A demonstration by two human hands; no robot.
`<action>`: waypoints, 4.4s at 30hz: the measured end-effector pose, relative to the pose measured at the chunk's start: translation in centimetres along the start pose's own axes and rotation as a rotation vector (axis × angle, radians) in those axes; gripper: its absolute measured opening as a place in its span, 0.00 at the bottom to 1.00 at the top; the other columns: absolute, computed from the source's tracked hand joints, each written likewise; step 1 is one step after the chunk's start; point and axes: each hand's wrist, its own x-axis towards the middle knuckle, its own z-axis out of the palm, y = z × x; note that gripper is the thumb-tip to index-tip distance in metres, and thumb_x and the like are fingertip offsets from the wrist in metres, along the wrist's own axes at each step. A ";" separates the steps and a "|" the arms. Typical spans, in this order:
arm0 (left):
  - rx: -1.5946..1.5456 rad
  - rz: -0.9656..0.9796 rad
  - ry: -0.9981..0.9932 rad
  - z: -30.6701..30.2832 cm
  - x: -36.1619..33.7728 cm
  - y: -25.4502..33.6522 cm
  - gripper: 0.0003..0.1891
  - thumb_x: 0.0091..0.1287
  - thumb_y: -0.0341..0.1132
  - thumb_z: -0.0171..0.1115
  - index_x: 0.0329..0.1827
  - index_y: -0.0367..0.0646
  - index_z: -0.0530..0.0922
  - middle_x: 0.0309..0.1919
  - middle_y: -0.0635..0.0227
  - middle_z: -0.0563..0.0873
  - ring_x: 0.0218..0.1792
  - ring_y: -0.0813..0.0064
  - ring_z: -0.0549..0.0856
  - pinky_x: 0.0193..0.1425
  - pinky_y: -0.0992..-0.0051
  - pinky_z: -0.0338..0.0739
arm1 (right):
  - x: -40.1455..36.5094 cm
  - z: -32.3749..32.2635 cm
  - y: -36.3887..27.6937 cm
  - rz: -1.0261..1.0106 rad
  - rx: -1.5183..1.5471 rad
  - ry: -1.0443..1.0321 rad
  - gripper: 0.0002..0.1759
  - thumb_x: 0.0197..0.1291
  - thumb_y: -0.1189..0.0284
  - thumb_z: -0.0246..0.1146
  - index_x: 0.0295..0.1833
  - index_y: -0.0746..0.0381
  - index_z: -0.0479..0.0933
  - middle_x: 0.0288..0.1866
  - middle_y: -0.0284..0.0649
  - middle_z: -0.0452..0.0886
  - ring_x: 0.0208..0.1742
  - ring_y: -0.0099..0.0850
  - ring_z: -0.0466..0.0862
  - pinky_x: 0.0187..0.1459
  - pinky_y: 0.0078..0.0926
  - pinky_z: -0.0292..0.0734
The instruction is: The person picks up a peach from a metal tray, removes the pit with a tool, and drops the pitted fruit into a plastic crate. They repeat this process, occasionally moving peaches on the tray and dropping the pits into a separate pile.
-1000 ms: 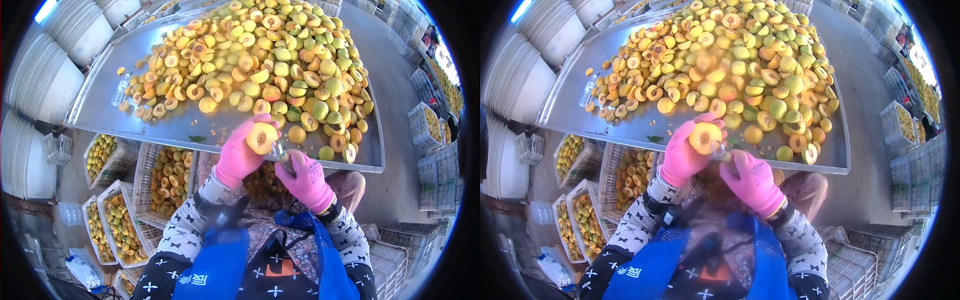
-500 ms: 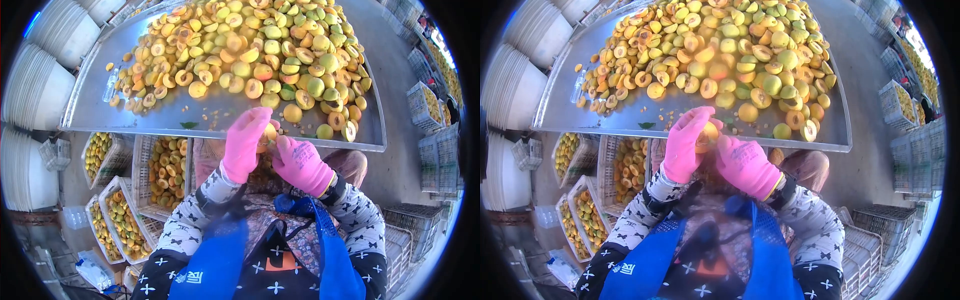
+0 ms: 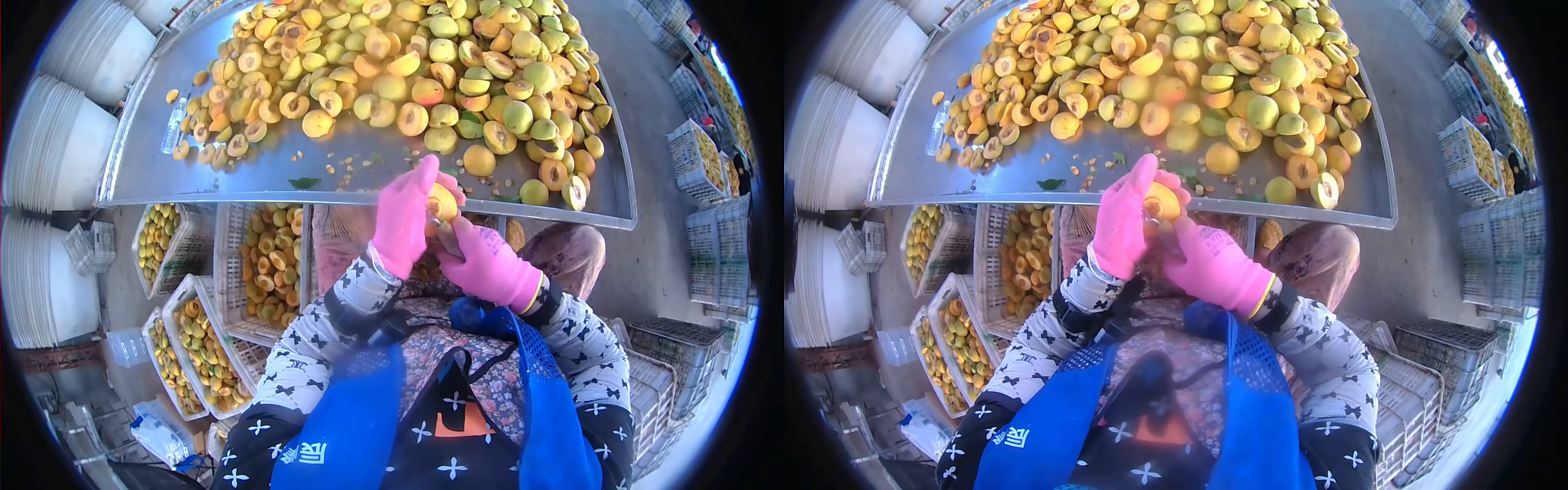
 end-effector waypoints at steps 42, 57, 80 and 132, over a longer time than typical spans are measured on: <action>1.062 -0.005 -0.307 -13.8 -3.8 7.7 0.20 0.71 0.49 0.64 0.52 0.42 0.86 0.48 0.63 0.87 0.51 0.70 0.86 0.57 0.69 0.80 | -4.8 -2.8 1.4 0.617 0.256 -0.323 0.09 0.58 0.70 0.68 0.37 0.64 0.79 0.25 0.32 0.80 0.26 0.21 0.78 0.30 0.25 0.73; 1.570 0.042 0.313 -17.0 16.2 8.5 0.41 0.55 0.51 0.72 0.70 0.39 0.71 0.65 0.52 0.77 0.66 0.54 0.75 0.70 0.63 0.70 | -1.7 -1.4 -0.8 0.850 0.354 -0.250 0.11 0.61 0.70 0.67 0.43 0.65 0.78 0.35 0.39 0.82 0.40 0.27 0.83 0.45 0.29 0.76; -0.265 0.174 -0.183 0.2 0.3 0.4 0.20 0.73 0.38 0.57 0.65 0.39 0.74 0.53 0.56 0.82 0.55 0.60 0.82 0.61 0.61 0.78 | 1.9 -1.5 0.1 0.067 -0.523 0.177 0.17 0.57 0.68 0.69 0.47 0.61 0.71 0.35 0.45 0.80 0.34 0.48 0.83 0.35 0.45 0.76; 0.714 0.198 0.439 -18.4 2.9 11.6 0.25 0.68 0.47 0.68 0.59 0.36 0.81 0.45 0.68 0.87 0.42 0.77 0.85 0.45 0.77 0.79 | -0.8 -5.1 3.2 0.679 -0.001 -0.322 0.16 0.59 0.62 0.67 0.40 0.66 0.78 0.28 0.47 0.81 0.29 0.41 0.84 0.34 0.37 0.78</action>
